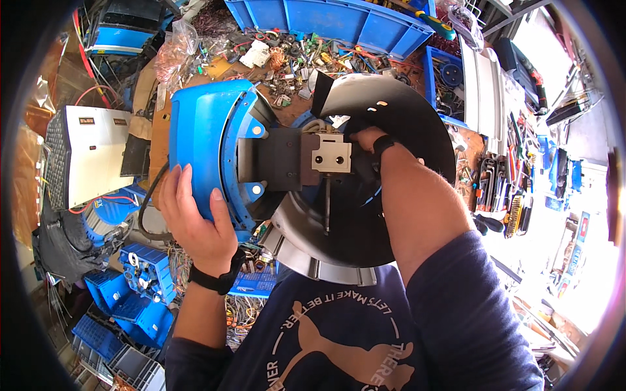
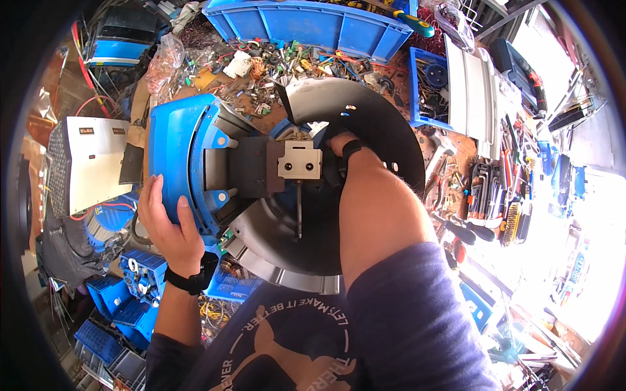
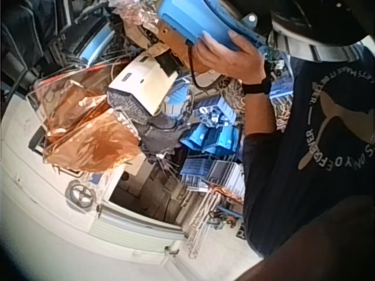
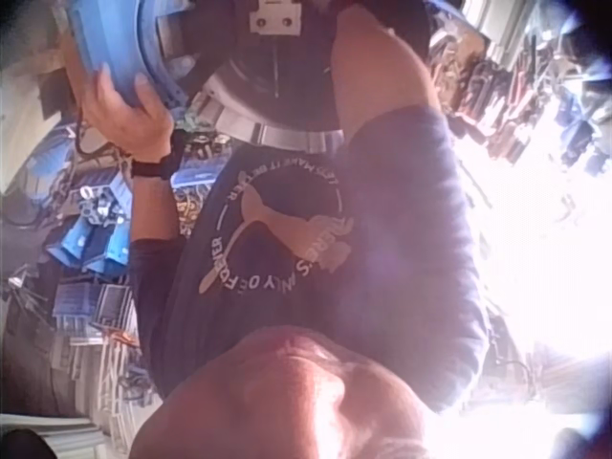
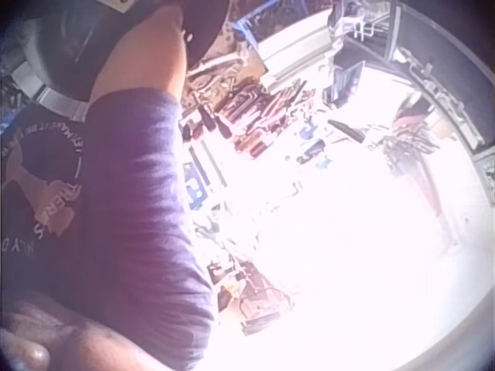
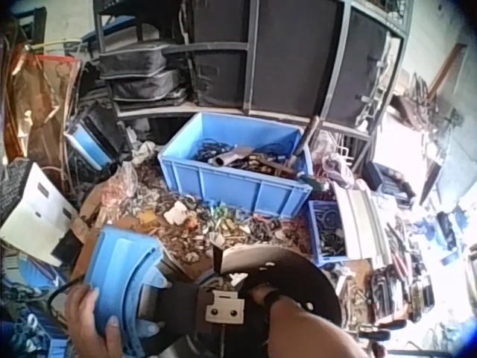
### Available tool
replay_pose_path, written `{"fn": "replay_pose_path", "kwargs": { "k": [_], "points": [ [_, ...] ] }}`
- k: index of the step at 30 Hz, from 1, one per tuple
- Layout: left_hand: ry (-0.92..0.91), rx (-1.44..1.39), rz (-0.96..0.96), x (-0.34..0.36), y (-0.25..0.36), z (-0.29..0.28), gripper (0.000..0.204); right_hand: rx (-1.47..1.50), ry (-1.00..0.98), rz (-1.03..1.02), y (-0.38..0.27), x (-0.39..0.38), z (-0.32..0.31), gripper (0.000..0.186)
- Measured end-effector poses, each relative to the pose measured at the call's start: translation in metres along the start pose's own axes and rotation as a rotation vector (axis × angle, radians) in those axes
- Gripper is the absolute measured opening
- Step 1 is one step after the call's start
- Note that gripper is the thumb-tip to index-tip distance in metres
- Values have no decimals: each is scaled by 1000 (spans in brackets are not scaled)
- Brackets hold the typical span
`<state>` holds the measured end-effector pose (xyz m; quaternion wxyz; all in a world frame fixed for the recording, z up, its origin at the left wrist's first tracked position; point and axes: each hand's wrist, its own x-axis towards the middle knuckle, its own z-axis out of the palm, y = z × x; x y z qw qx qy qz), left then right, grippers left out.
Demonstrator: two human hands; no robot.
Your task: The person disassembles a blue and black circular electronic device, likely a robotic vacuum cleaner, on a cluttered workbench. They use a screwdriver to remove screws from the casing and separate the components to access the internal mechanisms.
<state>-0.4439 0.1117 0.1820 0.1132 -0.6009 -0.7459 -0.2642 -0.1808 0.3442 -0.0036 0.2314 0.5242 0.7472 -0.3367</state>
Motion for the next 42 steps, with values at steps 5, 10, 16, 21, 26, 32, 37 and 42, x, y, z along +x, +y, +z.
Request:
{"fn": "replay_pose_path", "kwargs": {
  "k": [5, 10, 16, 21, 26, 32, 37, 42],
  "points": [
    [3, 0, -5, -2, -2, 0, 45, 69, -118, -57, -9, -7, -9, 37],
    [7, 3, 13, 0, -3, 0, 46, 151, -113, 46, -17, -10, -14, 45],
    [-6, 17, 17, 2, -3, 1, 44, 112, -125, -23, -8, 4, 3, 49],
    [-17, 20, -13, -5, -6, 3, 41, 249, 43, -64, -10, 42, 24, 46],
    [-24, -7, -17, -4, -5, 5, 41, 308, 87, -84, -11, 41, 24, 46],
    [-50, 31, -65, -4, -1, 2, 43, 289, -67, -194, -21, 10, -6, 50],
    [-13, 29, 7, 1, 0, 1, 44, 219, -47, -269, -14, -20, -26, 52],
    [6, 14, 32, 2, 0, 2, 45, 232, -1, -40, -12, -9, -10, 50]
  ]
}}
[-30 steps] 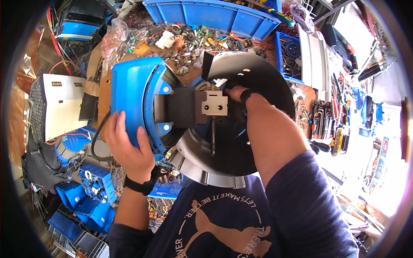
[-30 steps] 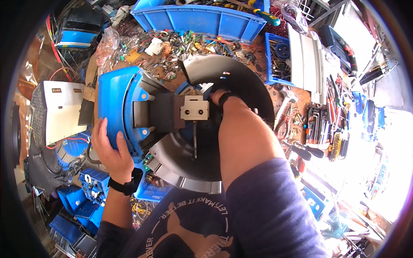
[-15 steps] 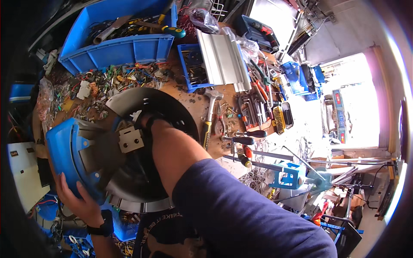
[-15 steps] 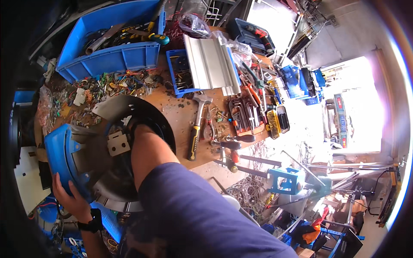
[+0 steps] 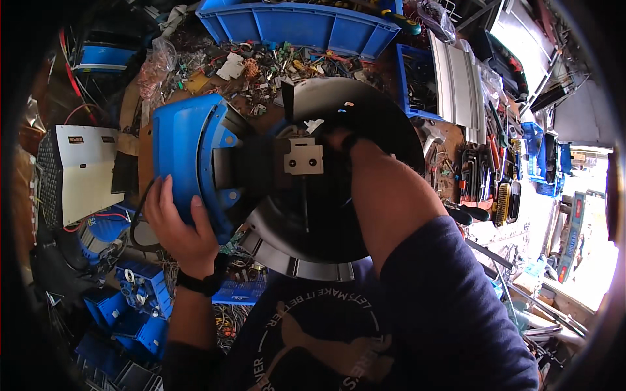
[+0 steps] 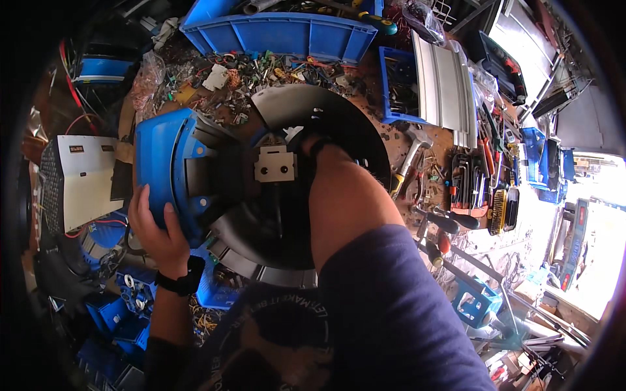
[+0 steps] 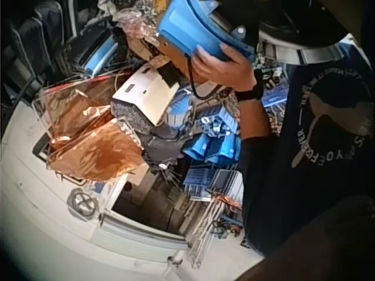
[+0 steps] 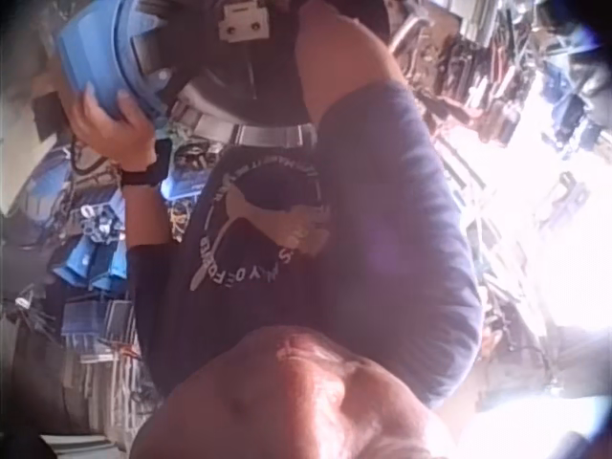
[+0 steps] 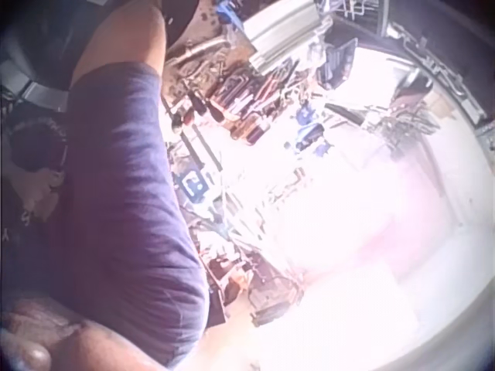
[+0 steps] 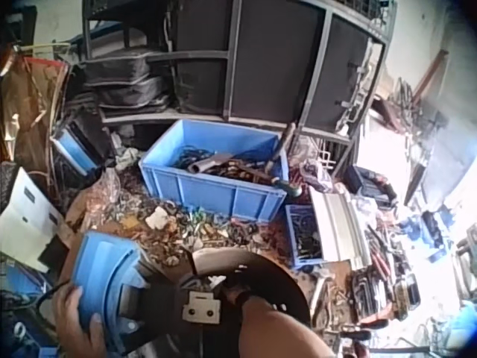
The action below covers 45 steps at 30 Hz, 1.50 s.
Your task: The person disassembles a blue and black circular electronic device, likely a robotic vacuum cleaner, on a cluttered workbench. They use a screwdriver to remove screws from the casing and separate the components to access the internal mechanisms.
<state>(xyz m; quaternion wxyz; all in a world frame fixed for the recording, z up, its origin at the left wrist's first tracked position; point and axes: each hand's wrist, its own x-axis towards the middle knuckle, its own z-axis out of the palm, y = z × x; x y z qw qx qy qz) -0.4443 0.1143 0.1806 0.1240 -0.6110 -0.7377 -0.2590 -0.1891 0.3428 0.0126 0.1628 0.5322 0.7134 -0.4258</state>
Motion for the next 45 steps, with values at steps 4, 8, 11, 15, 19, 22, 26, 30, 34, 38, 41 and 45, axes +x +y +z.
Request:
{"fn": "replay_pose_path", "kwargs": {
  "k": [4, 8, 11, 15, 19, 22, 26, 30, 34, 38, 41, 45],
  "points": [
    [-4, 1, 1, 0, 1, 0, 45, -136, -154, -153, 13, 11, -10, 46],
    [-9, 29, -2, 0, 2, -5, 45, 22, 53, 42, 5, 16, 12, 39],
    [-11, -4, 6, 4, 3, 1, 45, -93, 139, -127, 39, 40, 25, 39],
    [3, 12, 5, -1, 0, -2, 45, -88, -156, -85, 3, -3, -12, 43],
    [-2, -8, 12, 4, 3, -1, 45, -11, 106, -52, 29, 23, 15, 42],
    [1, 7, 2, 1, 1, -2, 45, -114, -83, -65, 24, 25, 7, 40],
    [2, 8, 0, -2, 0, -2, 45, 126, -215, 10, 12, 8, -7, 42],
    [0, -2, 6, 2, 2, -1, 45, -99, 84, -33, 20, 20, 13, 44],
    [-7, 4, -9, 0, 2, -1, 46, -33, -228, -58, 15, 2, -13, 51],
    [-10, 15, 0, 1, 2, -4, 46, 215, -86, 68, 8, 4, 0, 54],
    [-9, 10, -3, 2, 2, -2, 46, 85, 203, 40, 20, 11, 18, 55],
    [-4, 5, -2, 2, 3, -2, 45, 2, -159, -13, 21, 13, 0, 51]
  ]
}}
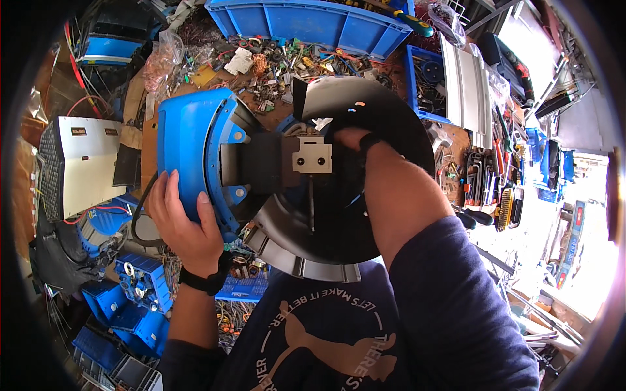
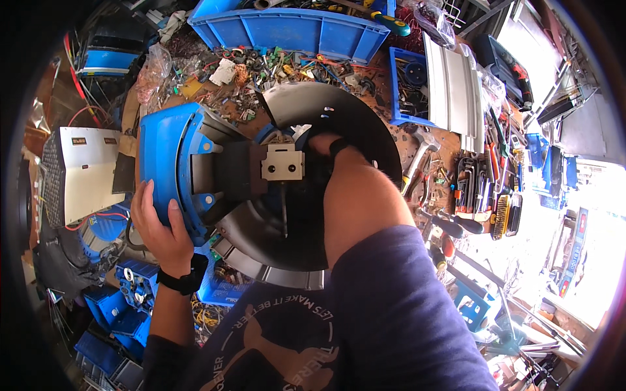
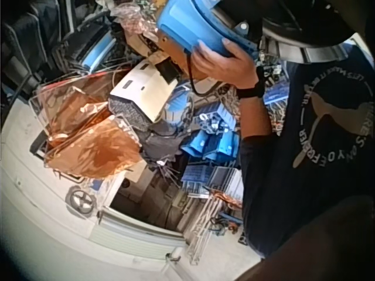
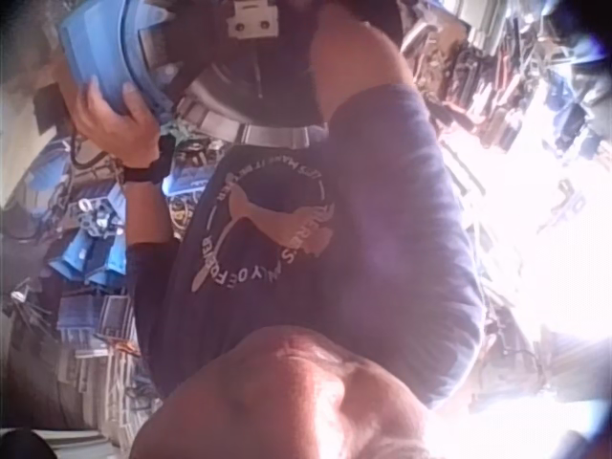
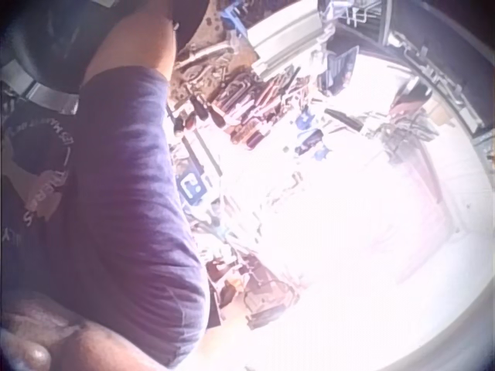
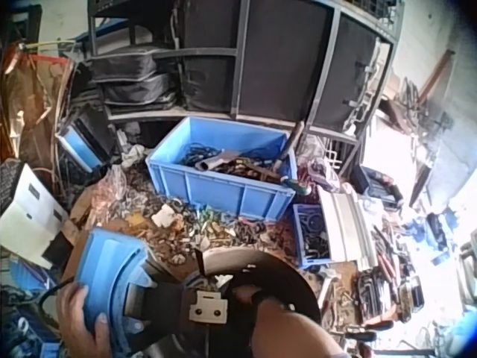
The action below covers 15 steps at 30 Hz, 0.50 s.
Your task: The person disassembles a blue and black circular electronic device, likely a robotic vacuum cleaner, on a cluttered workbench. They use a screwdriver to remove screws from the casing and separate the components to access the internal mechanisms.
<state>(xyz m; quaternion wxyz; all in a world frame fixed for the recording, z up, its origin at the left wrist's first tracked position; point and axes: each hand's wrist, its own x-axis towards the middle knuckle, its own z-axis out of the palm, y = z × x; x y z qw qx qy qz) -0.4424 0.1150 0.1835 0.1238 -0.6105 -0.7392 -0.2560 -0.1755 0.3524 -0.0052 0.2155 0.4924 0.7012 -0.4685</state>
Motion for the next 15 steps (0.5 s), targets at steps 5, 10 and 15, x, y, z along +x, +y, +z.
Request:
{"fn": "replay_pose_path", "kwargs": {
  "k": [5, 10, 15],
  "points": [
    [-11, -3, -14, -2, -1, -1, 43, -239, 106, -183, -1, -9, -1, 40],
    [-16, -6, -10, 0, 1, -1, 43, -489, 64, -95, 8, 16, 10, 40],
    [-20, -2, -16, -2, 0, -1, 44, 349, -88, 99, -6, -8, -13, 36]
  ]
}}
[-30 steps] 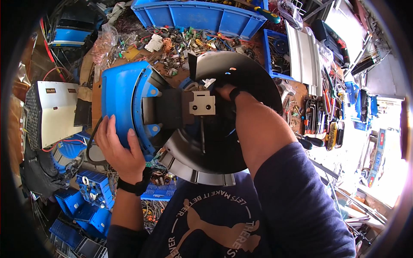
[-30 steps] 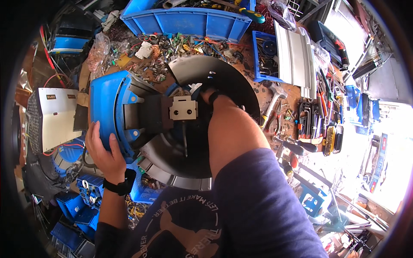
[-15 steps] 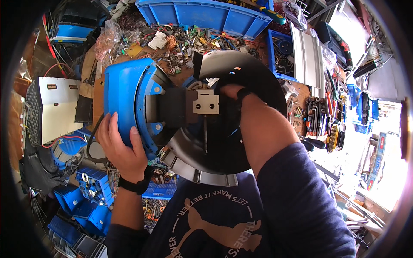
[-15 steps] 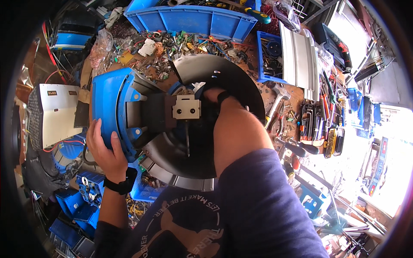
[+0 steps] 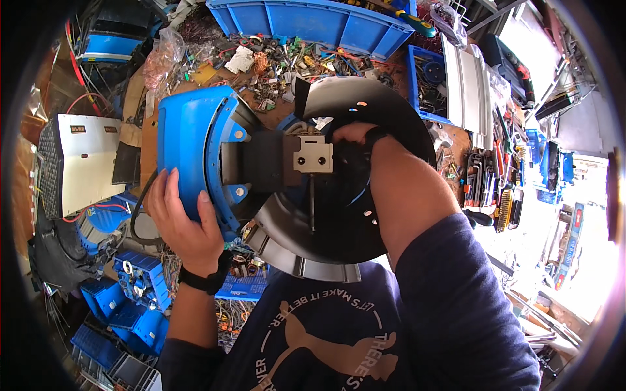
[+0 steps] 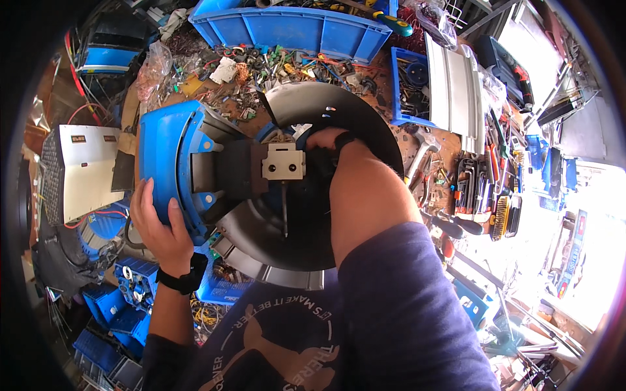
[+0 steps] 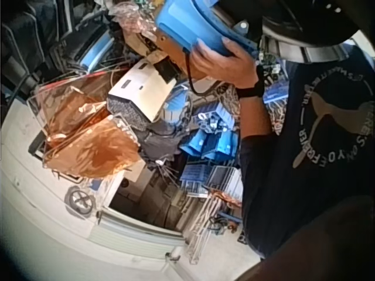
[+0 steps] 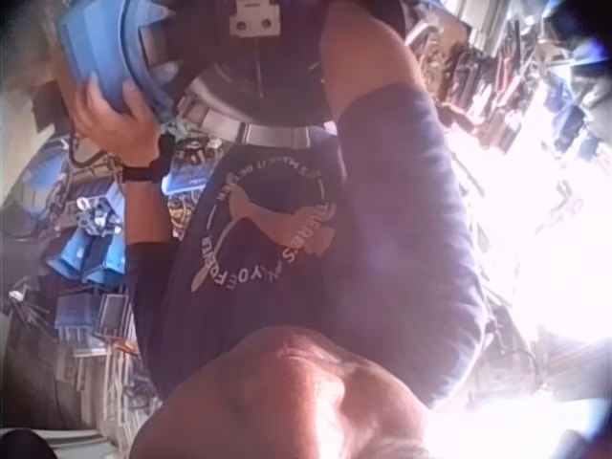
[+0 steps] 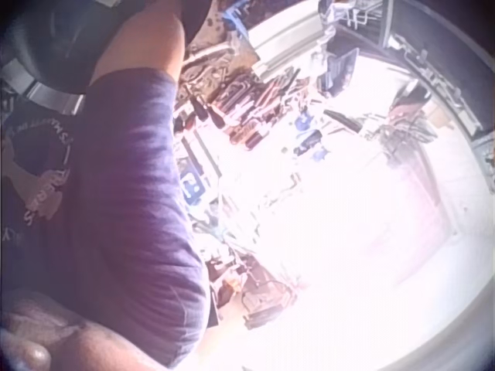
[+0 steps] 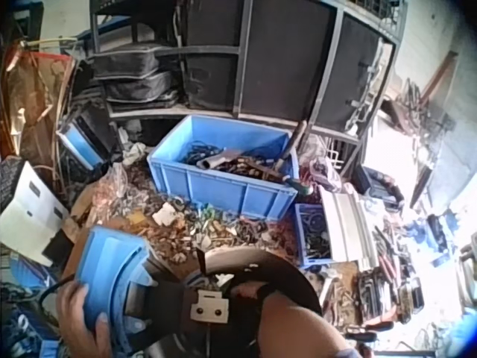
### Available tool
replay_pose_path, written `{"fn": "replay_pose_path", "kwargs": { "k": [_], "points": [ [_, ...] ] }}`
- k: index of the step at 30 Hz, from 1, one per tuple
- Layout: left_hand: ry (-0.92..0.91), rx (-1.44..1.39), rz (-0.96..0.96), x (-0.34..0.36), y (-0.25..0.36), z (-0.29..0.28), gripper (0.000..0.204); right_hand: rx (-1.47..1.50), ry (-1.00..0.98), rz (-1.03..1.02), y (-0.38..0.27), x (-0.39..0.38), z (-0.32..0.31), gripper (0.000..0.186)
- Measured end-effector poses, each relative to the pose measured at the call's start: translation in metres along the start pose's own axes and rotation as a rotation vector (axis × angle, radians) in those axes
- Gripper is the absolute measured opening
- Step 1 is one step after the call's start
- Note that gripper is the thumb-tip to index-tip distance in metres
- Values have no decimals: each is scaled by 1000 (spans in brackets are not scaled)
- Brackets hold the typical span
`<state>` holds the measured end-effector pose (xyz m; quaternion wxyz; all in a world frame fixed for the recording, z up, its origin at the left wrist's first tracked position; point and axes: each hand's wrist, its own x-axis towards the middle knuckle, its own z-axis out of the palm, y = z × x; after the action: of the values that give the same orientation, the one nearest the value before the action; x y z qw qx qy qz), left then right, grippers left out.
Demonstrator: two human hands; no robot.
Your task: The person disassembles a blue and black circular electronic device, likely a robotic vacuum cleaner, on a cluttered workbench. They use a screwdriver to remove screws from the casing and separate the components to access the internal mechanisms.
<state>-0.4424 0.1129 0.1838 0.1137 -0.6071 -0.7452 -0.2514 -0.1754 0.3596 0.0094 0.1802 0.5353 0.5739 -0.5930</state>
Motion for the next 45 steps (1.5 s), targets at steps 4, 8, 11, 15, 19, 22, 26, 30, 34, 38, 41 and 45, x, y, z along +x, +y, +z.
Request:
{"fn": "replay_pose_path", "kwargs": {
  "k": [4, 8, 11, 15, 19, 22, 26, 30, 34, 38, 41, 45],
  "points": [
    [-6, 8, 2, 1, 0, 0, 44, -204, 279, -49, 2, 9, 15, 47],
    [1, -8, 12, 1, 1, 1, 44, -452, 176, -102, 5, 5, 9, 55],
    [5, -4, 12, 0, 1, 0, 44, -242, -38, -63, 2, 3, -1, 58],
    [1, -4, 15, 1, 0, 1, 44, -347, 233, -69, -5, -1, 14, 56],
    [2, -1, 8, 0, -1, 1, 44, -407, 143, -93, -4, -1, 7, 53],
    [2, 7, 5, -1, -1, 0, 44, -316, 71, -24, -10, -2, 8, 47],
    [-6, 6, 10, 3, 2, 1, 44, -568, 324, -203, 26, 44, 17, 46],
    [1, -11, 9, 2, 2, 4, 45, -686, 111, -213, 17, 26, 5, 43],
    [5, 18, 6, 0, -1, 1, 46, -270, 138, 16, -19, -11, 16, 39],
    [5, 14, -4, 1, 2, -1, 47, -552, 292, -122, -1, 17, 22, 43],
    [-14, 0, -3, 2, 2, 2, 44, -624, 246, -105, 10, 30, 18, 47],
    [-9, 1, -7, 0, 1, -1, 44, -345, 178, -47, -14, 4, 13, 41]
  ]
}}
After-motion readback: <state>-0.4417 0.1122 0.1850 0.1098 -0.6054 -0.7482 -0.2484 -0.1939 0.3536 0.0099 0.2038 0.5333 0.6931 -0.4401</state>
